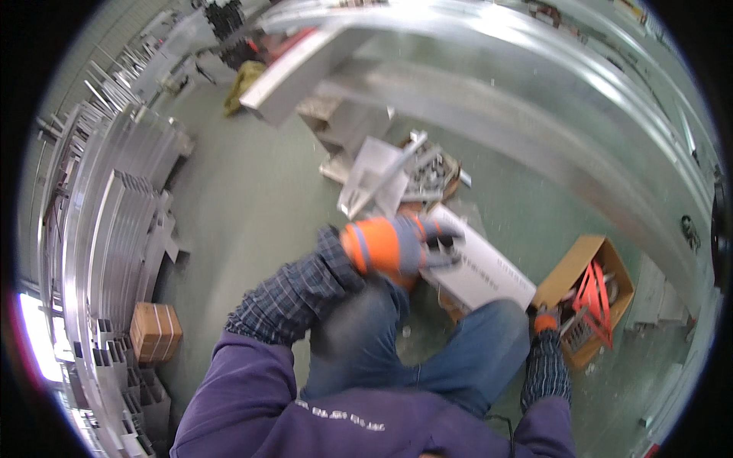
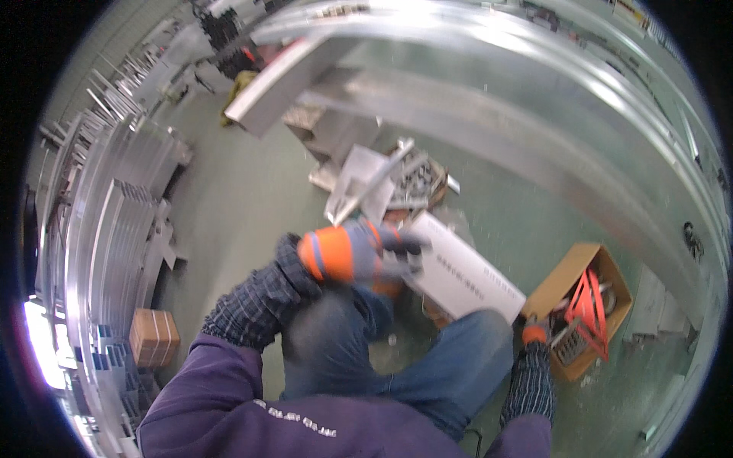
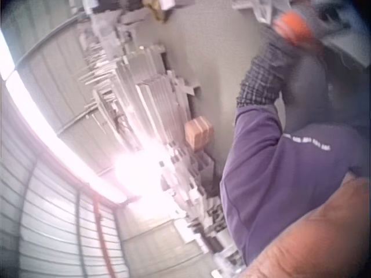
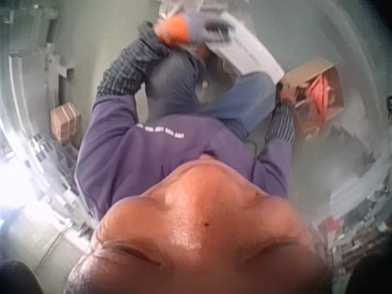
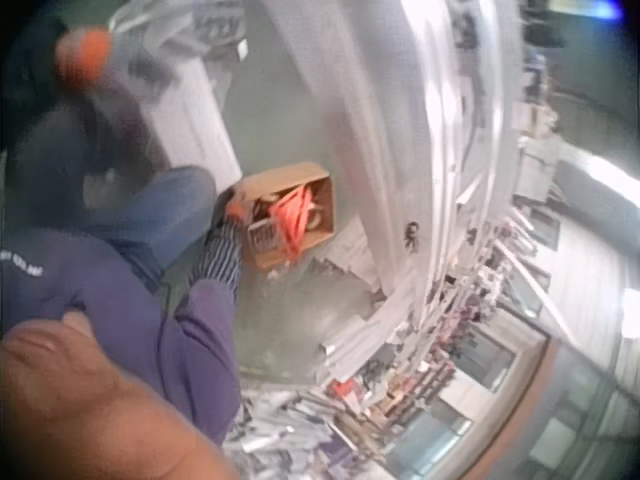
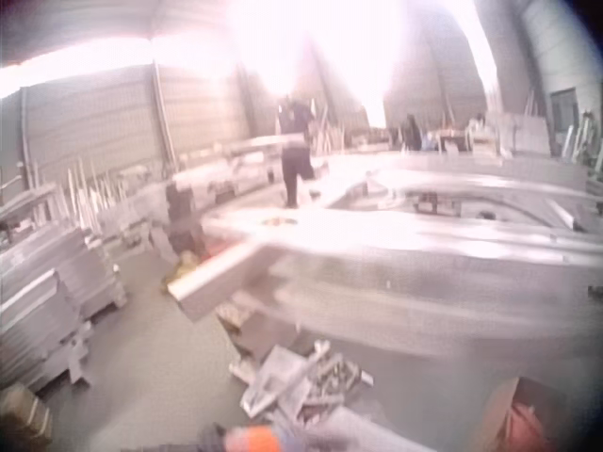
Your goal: The person sits on the floor and handles a white document, writing on it with a marker. They then stand, walk through a workshop, and place the document on a table.
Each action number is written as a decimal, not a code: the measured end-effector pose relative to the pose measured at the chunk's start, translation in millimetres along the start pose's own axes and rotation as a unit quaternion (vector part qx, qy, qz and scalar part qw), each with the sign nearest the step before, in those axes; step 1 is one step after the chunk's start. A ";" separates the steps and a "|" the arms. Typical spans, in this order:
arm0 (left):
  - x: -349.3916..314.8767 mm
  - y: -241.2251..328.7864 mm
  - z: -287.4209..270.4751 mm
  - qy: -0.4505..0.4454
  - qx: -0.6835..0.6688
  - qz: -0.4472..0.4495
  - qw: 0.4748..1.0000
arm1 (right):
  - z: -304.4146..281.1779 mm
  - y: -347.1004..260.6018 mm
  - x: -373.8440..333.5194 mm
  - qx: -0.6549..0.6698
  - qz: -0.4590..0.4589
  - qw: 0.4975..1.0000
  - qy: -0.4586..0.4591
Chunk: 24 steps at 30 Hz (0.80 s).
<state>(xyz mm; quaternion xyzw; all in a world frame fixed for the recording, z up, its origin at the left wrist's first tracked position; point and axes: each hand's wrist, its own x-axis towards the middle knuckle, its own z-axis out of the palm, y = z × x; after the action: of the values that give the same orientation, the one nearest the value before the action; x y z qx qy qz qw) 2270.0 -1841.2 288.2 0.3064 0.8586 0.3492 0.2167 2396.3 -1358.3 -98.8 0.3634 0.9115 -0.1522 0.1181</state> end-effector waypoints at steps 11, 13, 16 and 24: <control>-36.5 -298.8 69.3 0.351 -0.349 -0.376 0.784 | -6.2 -17.6 -3.7 -0.016 0.048 0.998 0.026; -47.8 -372.0 85.3 0.399 -0.201 -0.391 0.805 | -4.1 -25.6 -4.9 0.006 0.042 0.999 0.006; -27.6 -426.7 75.0 0.427 0.016 -0.525 0.736 | 0.6 -19.7 -2.3 0.006 0.051 0.998 0.020; -46.7 -570.0 6.5 0.308 -0.027 -0.552 0.774 | 17.7 -17.4 7.4 0.072 -0.020 0.997 0.030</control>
<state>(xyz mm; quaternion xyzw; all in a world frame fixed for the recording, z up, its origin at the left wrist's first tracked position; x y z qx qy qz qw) 2093.7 -2193.7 -126.1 -0.3500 0.8915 0.2679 0.1046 2380.7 -1372.1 -114.3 0.3567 0.9086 -0.2085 0.0611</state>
